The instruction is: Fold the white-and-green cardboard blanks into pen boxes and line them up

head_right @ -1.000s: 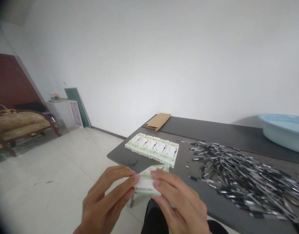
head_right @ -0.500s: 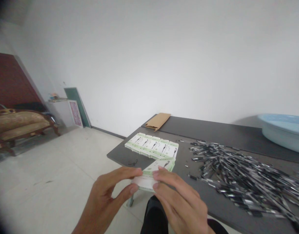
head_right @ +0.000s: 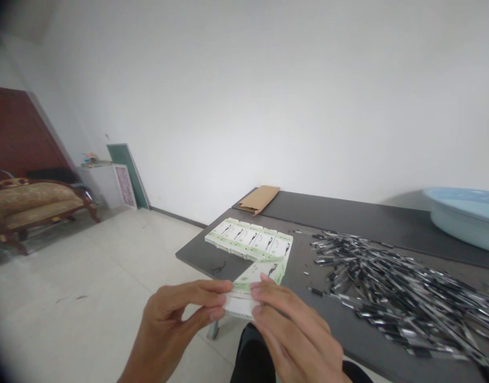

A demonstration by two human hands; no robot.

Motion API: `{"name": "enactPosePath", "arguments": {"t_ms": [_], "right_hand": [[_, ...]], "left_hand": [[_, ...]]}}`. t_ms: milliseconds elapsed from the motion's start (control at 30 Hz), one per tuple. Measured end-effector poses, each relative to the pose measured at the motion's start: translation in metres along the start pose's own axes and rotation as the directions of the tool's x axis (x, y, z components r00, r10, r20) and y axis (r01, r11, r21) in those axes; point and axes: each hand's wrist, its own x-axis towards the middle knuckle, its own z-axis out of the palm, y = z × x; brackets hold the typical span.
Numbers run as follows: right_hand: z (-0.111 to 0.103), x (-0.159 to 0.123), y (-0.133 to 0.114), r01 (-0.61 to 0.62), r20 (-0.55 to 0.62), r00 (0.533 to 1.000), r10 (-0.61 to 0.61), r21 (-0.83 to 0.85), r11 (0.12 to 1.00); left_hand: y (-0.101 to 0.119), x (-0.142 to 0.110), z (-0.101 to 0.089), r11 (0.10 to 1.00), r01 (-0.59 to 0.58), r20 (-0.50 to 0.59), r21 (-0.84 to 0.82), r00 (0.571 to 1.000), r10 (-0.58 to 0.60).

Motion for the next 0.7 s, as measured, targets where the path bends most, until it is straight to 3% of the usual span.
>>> {"name": "enactPosePath", "arguments": {"t_ms": [267, 433, 567, 700], "right_hand": [[-0.003, -0.014, 0.002, -0.009, 0.079, 0.997, 0.012, -0.039, 0.999], [-0.004, -0.012, 0.003, 0.004, 0.06, 0.998, -0.004, -0.015, 1.0], [-0.003, -0.008, 0.006, 0.03, 0.038, 0.999, -0.029, -0.011, 0.999], [-0.006, -0.015, 0.009, 0.034, 0.029, 0.999, -0.032, -0.072, 0.997]], "left_hand": [[-0.001, 0.004, 0.001, 0.997, 0.038, 0.046, -0.07, 0.998, -0.034], [0.005, 0.004, 0.004, 0.99, 0.079, 0.028, -0.115, 0.997, -0.077], [0.009, 0.0, 0.006, 0.999, -0.009, 0.0, 0.051, 1.0, 0.009], [0.01, -0.006, 0.006, 0.949, -0.225, 0.015, 0.219, 0.974, 0.228]]}}
